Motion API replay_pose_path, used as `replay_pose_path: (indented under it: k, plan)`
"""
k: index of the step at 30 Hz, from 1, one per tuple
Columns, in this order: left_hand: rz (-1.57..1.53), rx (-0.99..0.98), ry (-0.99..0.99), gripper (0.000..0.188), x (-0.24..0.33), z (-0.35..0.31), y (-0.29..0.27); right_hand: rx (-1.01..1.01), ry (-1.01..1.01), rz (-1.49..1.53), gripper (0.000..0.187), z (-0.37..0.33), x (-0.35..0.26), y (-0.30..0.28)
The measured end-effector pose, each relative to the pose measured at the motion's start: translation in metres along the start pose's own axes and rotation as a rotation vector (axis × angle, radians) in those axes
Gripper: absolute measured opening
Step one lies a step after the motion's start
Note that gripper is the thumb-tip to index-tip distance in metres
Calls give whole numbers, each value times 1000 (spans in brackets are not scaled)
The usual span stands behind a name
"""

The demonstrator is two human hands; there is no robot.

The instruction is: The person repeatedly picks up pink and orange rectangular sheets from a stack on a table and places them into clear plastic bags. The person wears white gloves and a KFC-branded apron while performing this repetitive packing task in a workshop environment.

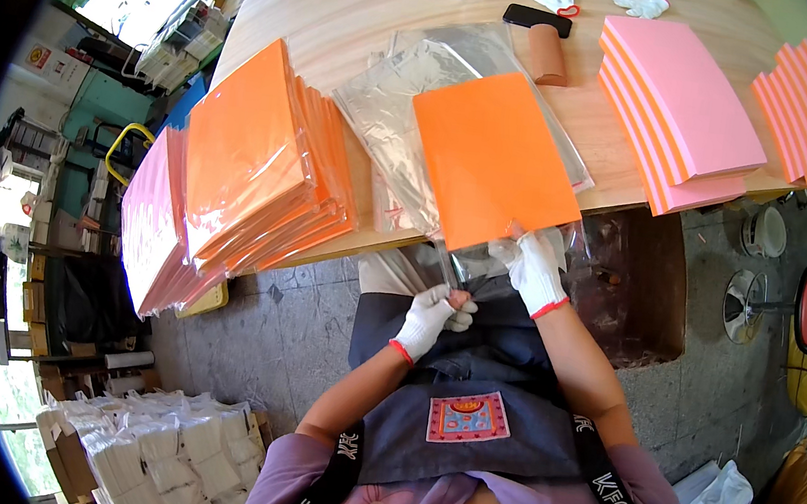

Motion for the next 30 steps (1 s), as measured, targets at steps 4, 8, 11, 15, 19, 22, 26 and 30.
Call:
replay_pose_path:
  k: [4, 8, 11, 15, 19, 22, 26, 30]
  plan:
    - [31, -56, -143, 45, 12, -4, -2, -4, 394, 33, 19, -19, 44, -9]
    - [-108, -137, -120, 62, 30, -6, -4, -263, 490, -777, 22, -90, 46, 39]
    - [228, -4, -22, 40, 40, 9, -28, -276, -41, -1252, 18, -84, 0, 95]
    - [395, 21, 36, 27, 55, 2, -30, -49, -928, -2183, 33, -57, -41, 136]
    - [334, -14, -4, 27, 46, 2, -41, -93, -973, -2240, 27, -38, -44, 130]
    - [180, 0, -12, 27, 41, -7, -44, -209, -962, -2248, 18, -64, -3, 140]
    - [61, 40, -14, 25, 40, -13, -41, -223, -729, -2228, 17, -69, 58, 122]
    - [20, 60, -39, 24, 38, -12, -44, -131, -728, -2302, 17, -65, 74, 125]
Point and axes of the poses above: each hand's wrist, its own z-axis towards the middle knuckle, its own y-axis out of the palm, x = y × z, the point moved 10 cm from there along z, towards the middle knuckle, and after that the axes turned 14 degrees about y, right-handed, at the moved point
